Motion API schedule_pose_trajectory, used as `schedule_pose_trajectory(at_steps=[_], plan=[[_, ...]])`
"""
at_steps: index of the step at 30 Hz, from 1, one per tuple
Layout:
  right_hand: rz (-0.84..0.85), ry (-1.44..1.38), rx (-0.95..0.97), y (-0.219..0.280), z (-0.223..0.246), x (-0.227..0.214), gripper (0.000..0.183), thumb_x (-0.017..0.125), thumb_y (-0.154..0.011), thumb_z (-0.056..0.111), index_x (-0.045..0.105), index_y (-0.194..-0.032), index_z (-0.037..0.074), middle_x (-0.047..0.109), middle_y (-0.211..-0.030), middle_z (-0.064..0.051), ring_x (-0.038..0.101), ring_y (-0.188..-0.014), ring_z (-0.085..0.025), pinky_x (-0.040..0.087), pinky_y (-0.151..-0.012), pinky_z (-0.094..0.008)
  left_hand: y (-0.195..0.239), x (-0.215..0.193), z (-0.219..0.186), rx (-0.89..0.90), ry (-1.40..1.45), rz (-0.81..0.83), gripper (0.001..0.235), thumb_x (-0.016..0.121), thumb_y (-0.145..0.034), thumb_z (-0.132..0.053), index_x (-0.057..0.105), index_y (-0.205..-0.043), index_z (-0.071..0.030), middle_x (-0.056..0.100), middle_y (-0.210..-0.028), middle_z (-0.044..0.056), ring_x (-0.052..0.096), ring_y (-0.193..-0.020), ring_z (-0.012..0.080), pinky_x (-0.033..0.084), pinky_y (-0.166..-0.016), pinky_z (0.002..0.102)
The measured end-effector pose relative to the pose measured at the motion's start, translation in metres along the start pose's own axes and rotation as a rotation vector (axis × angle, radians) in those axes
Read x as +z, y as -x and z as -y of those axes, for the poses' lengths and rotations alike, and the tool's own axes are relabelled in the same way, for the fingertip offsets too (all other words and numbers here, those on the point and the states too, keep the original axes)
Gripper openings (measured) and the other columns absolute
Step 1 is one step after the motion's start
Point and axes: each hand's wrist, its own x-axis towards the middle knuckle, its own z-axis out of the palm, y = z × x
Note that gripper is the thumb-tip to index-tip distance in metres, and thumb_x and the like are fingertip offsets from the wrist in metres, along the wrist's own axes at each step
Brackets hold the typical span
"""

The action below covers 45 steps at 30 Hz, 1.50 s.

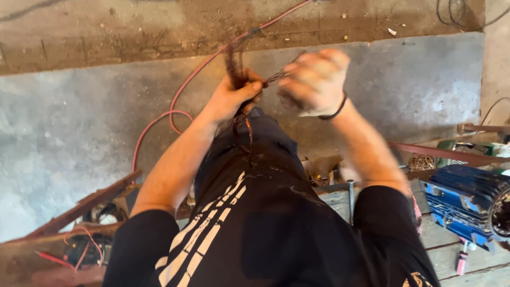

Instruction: Organizing and twisting bundles of copper wire as part of motor repair or scrap preparation.

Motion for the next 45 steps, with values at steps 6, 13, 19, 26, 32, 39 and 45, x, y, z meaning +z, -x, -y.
schedule_pose_trajectory(at_steps=[6,13,19,26,32,39,45], plan=[[0.699,0.371,-0.856,-0.032,-0.009,-0.021,0.024,0.070,-0.097,0.023,0.076,-0.120,0.025,0.071,-0.119,0.005,0.062,-0.116,-0.014,0.046,-0.102,-0.034,-0.001,0.007,-0.003,-0.128,-0.015,0.199,0.023,0.069,-0.102,-0.028,0.063,-0.105,-0.006,0.065,-0.081,0.002,0.063,-0.071,0.0116,0.053,-0.064,0.027],[1.185,0.305,-0.455,-0.022,0.002,-0.044,0.019,0.071,-0.095,0.026,0.078,-0.108,0.014,0.069,-0.081,-0.001,0.067,-0.078,-0.016,0.050,-0.084,-0.033,0.013,0.017,-0.036,0.027,-0.436,0.316,0.028,0.063,-0.106,-0.033,0.072,-0.106,-0.007,0.064,-0.075,0.002,0.063,-0.068,0.0114,0.051,-0.064,0.028],[1.216,-1.364,1.283,0.042,0.038,-0.043,0.049,0.062,-0.101,0.049,0.073,-0.084,0.004,0.074,-0.073,-0.011,0.071,-0.068,-0.026,0.054,-0.072,-0.040,0.029,0.045,-0.119,0.924,-1.243,0.580,0.016,0.074,-0.096,-0.027,0.072,-0.105,-0.014,0.058,-0.075,-0.002,0.060,-0.068,0.0153,0.044,-0.059,0.031],[0.882,-1.345,1.118,0.068,0.056,-0.026,0.055,0.056,-0.112,0.053,0.075,-0.107,0.002,0.077,-0.100,-0.011,0.070,-0.102,-0.030,0.054,-0.100,-0.042,0.017,0.003,-0.118,0.892,-1.401,0.610,0.026,0.078,-0.082,-0.020,0.073,-0.107,-0.019,0.053,-0.072,-0.003,0.055,-0.066,0.0197,0.040,-0.058,0.034],[0.871,-0.532,0.832,0.046,0.070,-0.029,0.055,0.056,-0.104,0.051,0.073,-0.100,-0.001,0.073,-0.078,-0.009,0.070,-0.071,-0.023,0.055,-0.071,-0.038,0.030,-0.004,-0.096,0.990,-1.524,0.273,0.023,0.087,-0.089,-0.027,0.074,-0.104,-0.016,0.051,-0.068,-0.001,0.053,-0.061,0.0187,0.038,-0.056,0.034],[1.020,-1.316,1.013,0.041,0.052,-0.019,0.062,0.051,-0.106,0.054,0.074,-0.087,0.000,0.075,-0.076,-0.010,0.073,-0.074,-0.024,0.058,-0.076,-0.039,0.042,0.023,-0.131,1.449,-1.561,0.301,0.021,0.086,-0.096,-0.029,0.075,-0.108,-0.016,0.062,-0.078,-0.004,0.051,-0.060,0.0103,0.036,-0.054,0.026],[0.736,-0.996,0.805,0.009,0.066,-0.031,0.076,0.046,-0.106,0.064,0.060,-0.113,-0.011,0.067,-0.099,-0.017,0.067,-0.091,-0.029,0.055,-0.083,-0.039,0.029,-0.004,-0.109,1.365,-1.487,0.222,0.022,0.088,-0.095,-0.030,0.075,-0.106,-0.015,0.059,-0.072,-0.003,0.051,-0.057,0.0131,0.034,-0.051,0.029]])
